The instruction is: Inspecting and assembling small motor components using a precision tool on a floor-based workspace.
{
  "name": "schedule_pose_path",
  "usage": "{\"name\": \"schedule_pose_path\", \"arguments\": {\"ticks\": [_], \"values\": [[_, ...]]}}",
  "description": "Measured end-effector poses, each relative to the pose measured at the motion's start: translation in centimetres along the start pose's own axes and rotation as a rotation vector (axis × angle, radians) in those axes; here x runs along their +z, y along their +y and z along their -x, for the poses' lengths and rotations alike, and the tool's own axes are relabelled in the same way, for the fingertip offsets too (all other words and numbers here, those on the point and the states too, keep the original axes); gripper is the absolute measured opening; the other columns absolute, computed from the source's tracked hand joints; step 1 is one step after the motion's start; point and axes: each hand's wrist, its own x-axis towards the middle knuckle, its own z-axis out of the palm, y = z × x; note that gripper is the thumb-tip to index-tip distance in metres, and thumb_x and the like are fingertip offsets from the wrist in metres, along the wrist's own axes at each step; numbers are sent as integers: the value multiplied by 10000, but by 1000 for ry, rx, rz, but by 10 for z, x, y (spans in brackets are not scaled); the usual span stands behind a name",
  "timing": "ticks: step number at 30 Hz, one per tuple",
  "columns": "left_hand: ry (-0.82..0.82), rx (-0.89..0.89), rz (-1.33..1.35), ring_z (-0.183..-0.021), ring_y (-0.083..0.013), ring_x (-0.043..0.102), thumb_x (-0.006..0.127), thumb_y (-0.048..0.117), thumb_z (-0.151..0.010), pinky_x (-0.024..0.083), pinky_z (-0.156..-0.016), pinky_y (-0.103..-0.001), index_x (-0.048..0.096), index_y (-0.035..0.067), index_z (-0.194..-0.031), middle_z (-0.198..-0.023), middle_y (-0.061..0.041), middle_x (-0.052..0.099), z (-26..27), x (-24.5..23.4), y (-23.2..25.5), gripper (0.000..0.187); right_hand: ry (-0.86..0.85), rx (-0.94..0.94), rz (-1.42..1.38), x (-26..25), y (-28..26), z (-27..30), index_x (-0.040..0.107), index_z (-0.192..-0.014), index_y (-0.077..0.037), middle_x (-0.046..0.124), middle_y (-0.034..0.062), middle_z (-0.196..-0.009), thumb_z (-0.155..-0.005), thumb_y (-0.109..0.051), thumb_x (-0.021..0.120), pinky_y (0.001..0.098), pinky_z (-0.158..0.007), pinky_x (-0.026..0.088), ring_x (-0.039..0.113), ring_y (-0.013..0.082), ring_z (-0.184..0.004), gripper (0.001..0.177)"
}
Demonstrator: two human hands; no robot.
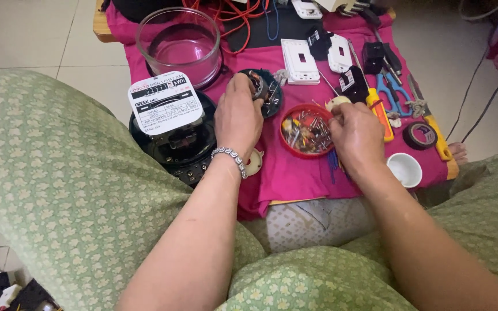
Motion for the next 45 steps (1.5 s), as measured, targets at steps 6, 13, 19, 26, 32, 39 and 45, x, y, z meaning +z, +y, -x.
{"name": "schedule_pose_path", "arguments": {"ticks": [6,13,19,26,32,39,45], "values": [[99,-7,199,-1030,-449,652,733,148,-882,533,-900,-540,507,117,-996,-1048,-142,605,-2,-2,4,256,71,19,-43,6,-12,-2,718,-1111,-129,627,123,-955,-843,-121,693,537,-823,580,698,397,-959,270],[301,-86,471,-1034,-385,659,768,285,-850,528,-896,-462,537,175,-1000,-990,-116,617,-20,6,-6,297,25,41,-107,-4,-15,0,752,-1110,-177,622,105,-997,-905,-233,698,501,-859,563,689,384,-998,219],[218,-25,414,-993,-350,670,815,260,-739,533,-883,-431,568,183,-999,-984,-91,597,-5,-11,13,367,12,54,-185,-15,-20,-1,758,-1129,-211,612,91,-987,-936,-266,681,518,-875,553,673,374,-1022,215],[-391,190,134,-1138,-426,646,804,252,-661,498,-958,-531,520,189,-1159,-1127,-171,645,22,-30,33,577,-14,60,-254,-21,-17,-3,787,-1058,-221,655,128,-914,-926,-232,647,543,-869,543,681,401,-979,192],[-631,186,-66,-1183,-412,647,828,174,-599,494,-996,-543,550,209,-1186,-1233,-139,658,23,-22,23,650,-69,101,-292,-8,-9,-7,789,-1047,-299,696,49,-939,-898,-305,663,489,-890,548,694,316,-1011,196],[-638,151,-93,-1209,-468,614,913,203,-653,486,-1012,-581,512,220,-1424,-1297,-199,646,25,-29,28,869,-164,129,-324,-26,-29,0,791,-1098,-256,719,90,-1005,-901,-288,633,501,-945,534,680,345,-1090,254],[-261,53,-137,-1036,-312,707,774,371,-873,567,-864,-472,711,203,-1125,-1011,-66,688,13,-14,3,309,-165,105,-339,-24,-36,-2,799,-1088,-260,729,100,-984,-897,-286,634,529,-935,537,684,374,-1073,254]]}}
